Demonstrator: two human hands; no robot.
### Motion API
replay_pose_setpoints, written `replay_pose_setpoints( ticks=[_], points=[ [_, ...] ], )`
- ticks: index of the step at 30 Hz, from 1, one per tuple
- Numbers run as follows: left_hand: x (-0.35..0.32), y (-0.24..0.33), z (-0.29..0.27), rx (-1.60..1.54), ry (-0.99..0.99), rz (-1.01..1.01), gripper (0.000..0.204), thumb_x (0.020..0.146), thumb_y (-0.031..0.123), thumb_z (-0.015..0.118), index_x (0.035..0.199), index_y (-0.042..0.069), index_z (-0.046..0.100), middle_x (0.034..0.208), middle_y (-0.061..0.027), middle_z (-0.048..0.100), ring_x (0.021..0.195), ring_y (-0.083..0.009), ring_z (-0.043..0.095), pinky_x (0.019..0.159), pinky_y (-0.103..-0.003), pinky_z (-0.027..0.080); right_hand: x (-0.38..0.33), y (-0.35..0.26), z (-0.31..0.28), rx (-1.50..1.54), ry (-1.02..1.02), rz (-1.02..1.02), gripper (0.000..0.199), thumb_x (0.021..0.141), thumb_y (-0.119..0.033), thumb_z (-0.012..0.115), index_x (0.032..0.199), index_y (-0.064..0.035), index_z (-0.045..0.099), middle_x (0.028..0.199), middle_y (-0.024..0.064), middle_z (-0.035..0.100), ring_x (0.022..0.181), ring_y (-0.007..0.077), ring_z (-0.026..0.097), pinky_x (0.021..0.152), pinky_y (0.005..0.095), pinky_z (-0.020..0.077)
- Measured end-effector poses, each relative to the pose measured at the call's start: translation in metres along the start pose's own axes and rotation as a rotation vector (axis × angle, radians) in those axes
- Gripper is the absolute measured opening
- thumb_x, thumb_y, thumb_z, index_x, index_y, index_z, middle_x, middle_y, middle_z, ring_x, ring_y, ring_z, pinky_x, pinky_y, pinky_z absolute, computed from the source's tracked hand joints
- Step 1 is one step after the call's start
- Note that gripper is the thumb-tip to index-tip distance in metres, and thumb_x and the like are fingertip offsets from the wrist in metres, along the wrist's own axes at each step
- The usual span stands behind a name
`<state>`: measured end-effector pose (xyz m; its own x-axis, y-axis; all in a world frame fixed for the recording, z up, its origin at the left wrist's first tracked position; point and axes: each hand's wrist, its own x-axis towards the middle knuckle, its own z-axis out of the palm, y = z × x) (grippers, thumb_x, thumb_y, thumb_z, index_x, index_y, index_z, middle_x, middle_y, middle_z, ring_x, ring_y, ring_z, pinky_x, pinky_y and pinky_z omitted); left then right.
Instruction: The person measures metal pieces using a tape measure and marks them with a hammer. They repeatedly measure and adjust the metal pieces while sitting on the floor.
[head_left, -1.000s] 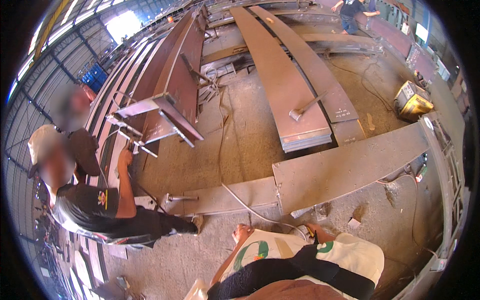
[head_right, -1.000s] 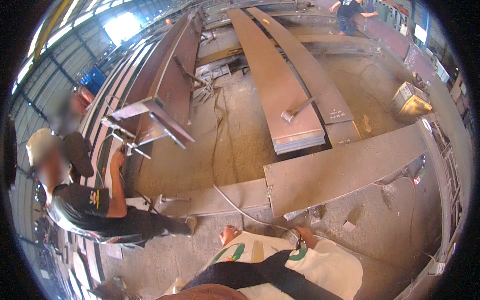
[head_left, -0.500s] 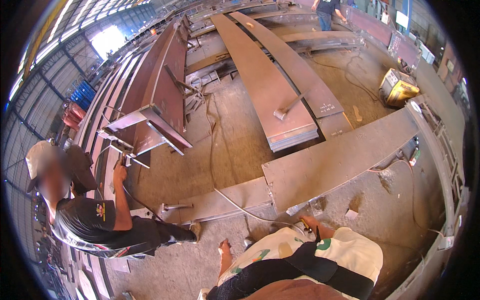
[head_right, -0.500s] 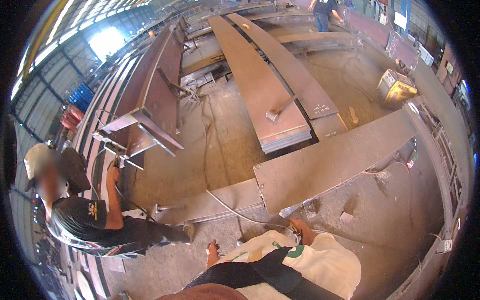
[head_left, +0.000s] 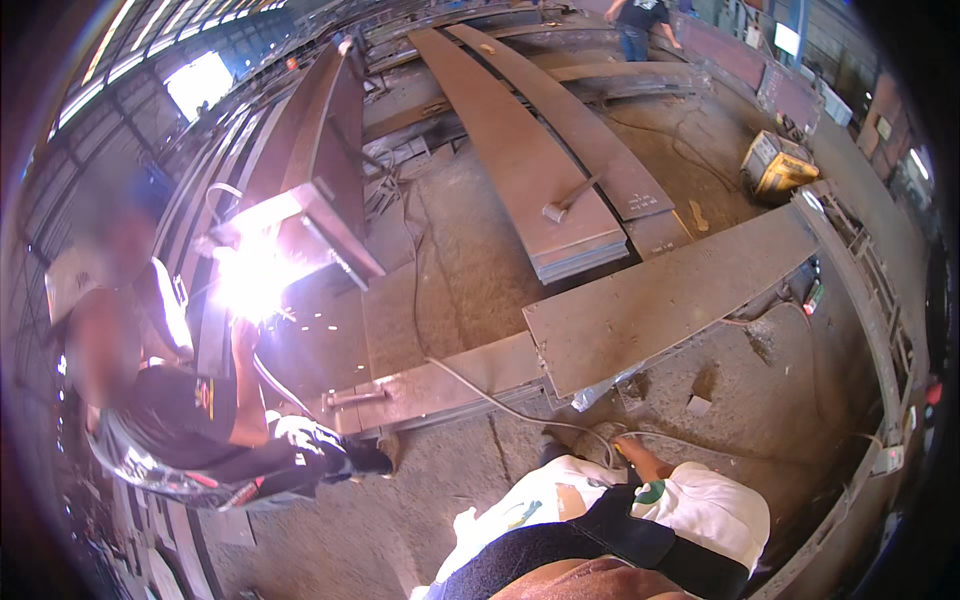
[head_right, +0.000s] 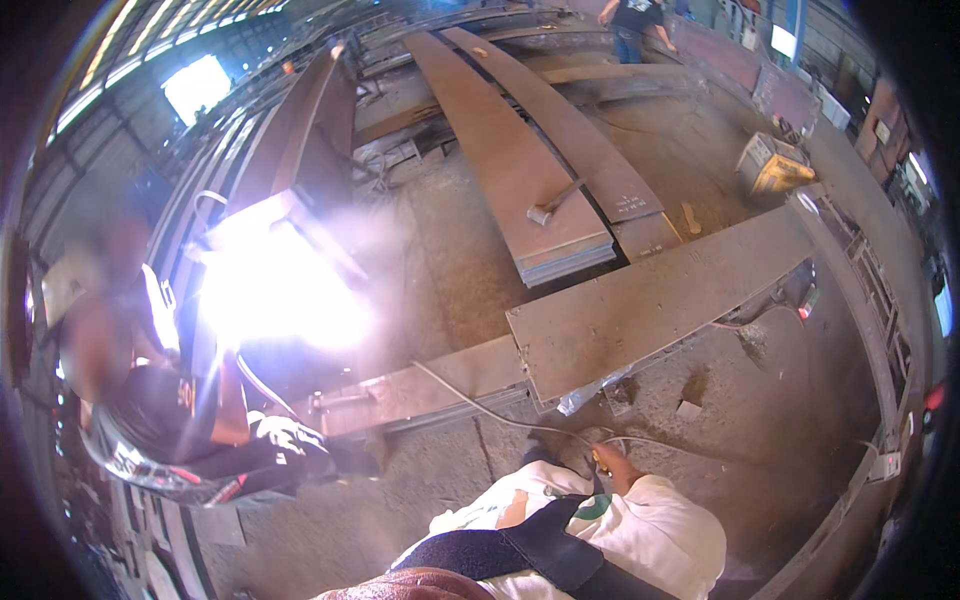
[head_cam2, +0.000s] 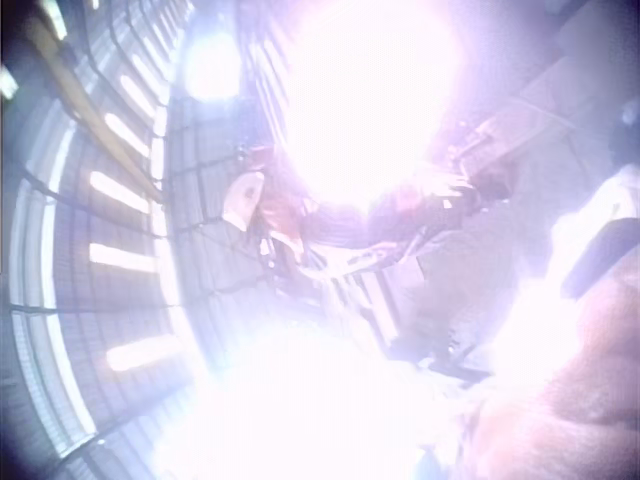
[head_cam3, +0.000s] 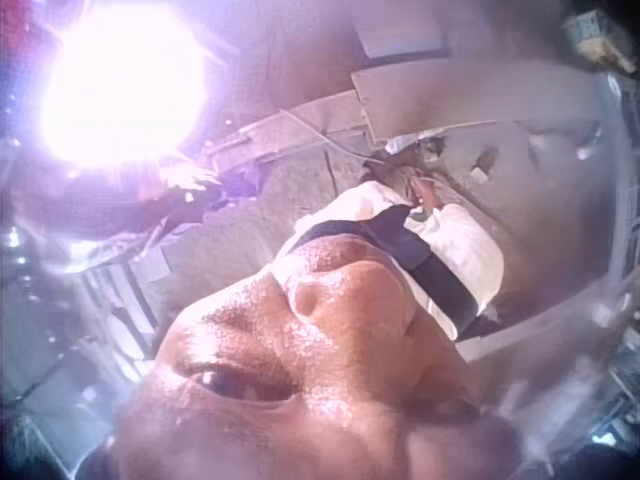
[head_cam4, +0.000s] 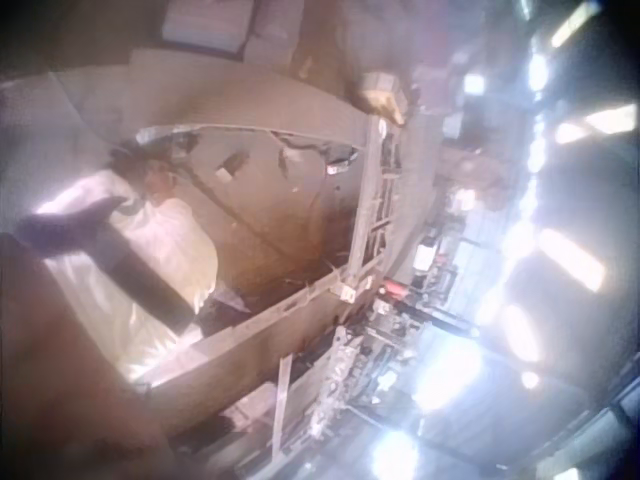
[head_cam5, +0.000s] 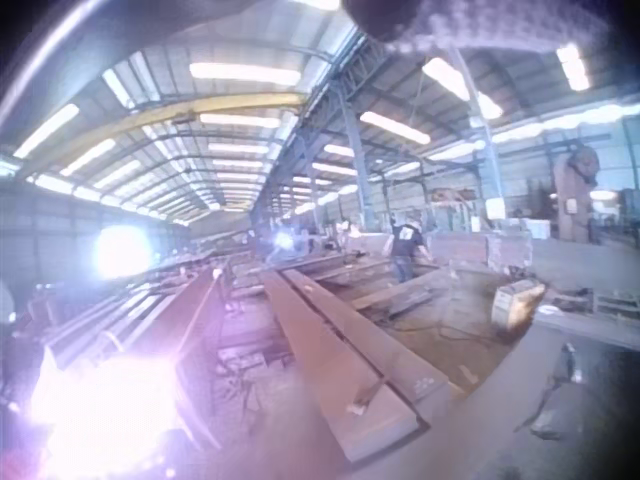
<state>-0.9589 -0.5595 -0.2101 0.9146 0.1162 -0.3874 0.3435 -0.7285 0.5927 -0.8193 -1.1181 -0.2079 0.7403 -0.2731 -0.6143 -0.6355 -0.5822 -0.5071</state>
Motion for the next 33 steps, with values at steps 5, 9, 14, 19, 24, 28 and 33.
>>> replay_pose_setpoints(
  ticks=[5,9,14,19,24,28,33],
  points=[
    [-0.072,-0.084,-0.046,-0.223,0.246,-0.420,0.037,0.084,0.032,0.071,0.104,0.001,0.070,0.082,-0.0121,0.071,0.078,-0.0248,0.068,0.073,-0.040,0.053,-0.072,-0.024,0.100,-0.033,-0.171,-0.145,0.057,0.080,-0.046,0.070,0.120,-0.0062,0.065,0.101,0.0184,0.068,0.087,0.0360,0.065,0.081,0.0480,0.0530],
    [-0.113,-0.067,-0.051,-0.472,0.192,-0.656,0.039,0.085,0.028,0.067,0.113,0.000,0.069,0.098,-0.0168,0.072,0.086,-0.0268,0.070,0.077,-0.038,0.054,-0.055,-0.003,0.107,-0.029,-0.257,-0.065,0.062,0.078,-0.050,0.073,0.117,-0.0026,0.065,0.102,0.0171,0.068,0.089,0.0322,0.066,0.078,0.0473,0.0509],
    [-0.146,-0.142,-0.046,-0.165,0.173,-0.527,0.043,0.083,0.037,0.065,0.106,0.001,0.072,0.104,-0.0219,0.071,0.099,-0.0330,0.068,0.084,-0.044,0.052,-0.080,-0.057,0.135,0.096,-0.212,0.172,0.056,0.081,-0.053,0.069,0.101,-0.0012,0.069,0.085,0.0149,0.066,0.069,0.0291,0.061,0.064,0.0433,0.0483],
    [-0.153,-0.151,-0.050,-0.471,0.017,-0.826,0.046,0.084,0.039,0.063,0.105,-0.001,0.070,0.097,-0.0223,0.070,0.093,-0.0334,0.065,0.084,-0.044,0.049,-0.154,-0.086,0.120,0.199,-0.158,0.196,0.061,0.074,-0.055,0.076,0.094,0.0021,0.072,0.084,0.0150,0.067,0.074,0.0291,0.066,0.070,0.0420,0.0514],
    [-0.138,-0.110,-0.061,-0.560,0.151,-0.783,0.047,0.085,0.037,0.063,0.108,-0.003,0.068,0.093,-0.0206,0.070,0.086,-0.0317,0.065,0.081,-0.045,0.049,-0.146,-0.050,0.134,0.243,-0.261,0.217,0.061,0.073,-0.051,0.077,0.099,0.0043,0.071,0.082,0.0120,0.067,0.079,0.0284,0.065,0.069,0.0423,0.0510],
    [-0.105,-0.061,-0.044,-0.488,0.150,-0.416,0.047,0.087,0.035,0.064,0.112,-0.004,0.067,0.095,-0.0197,0.070,0.083,-0.0309,0.066,0.078,-0.044,0.050,-0.076,0.026,0.119,0.266,-0.167,-0.179,0.055,0.074,-0.050,0.076,0.095,0.0009,0.071,0.076,0.0108,0.066,0.071,0.0289,0.065,0.066,0.0412,0.0516],
    [-0.130,-0.076,-0.093,-0.459,0.194,-0.631,0.048,0.086,0.033,0.068,0.117,-0.004,0.065,0.097,-0.0177,0.071,0.082,-0.0266,0.068,0.074,-0.040,0.054,-0.168,-0.050,0.151,0.233,-0.316,0.339,0.056,0.076,-0.052,0.073,0.099,-0.0009,0.071,0.087,0.0146,0.070,0.073,0.0316,0.068,0.063,0.0430,0.0559]
  ],
)
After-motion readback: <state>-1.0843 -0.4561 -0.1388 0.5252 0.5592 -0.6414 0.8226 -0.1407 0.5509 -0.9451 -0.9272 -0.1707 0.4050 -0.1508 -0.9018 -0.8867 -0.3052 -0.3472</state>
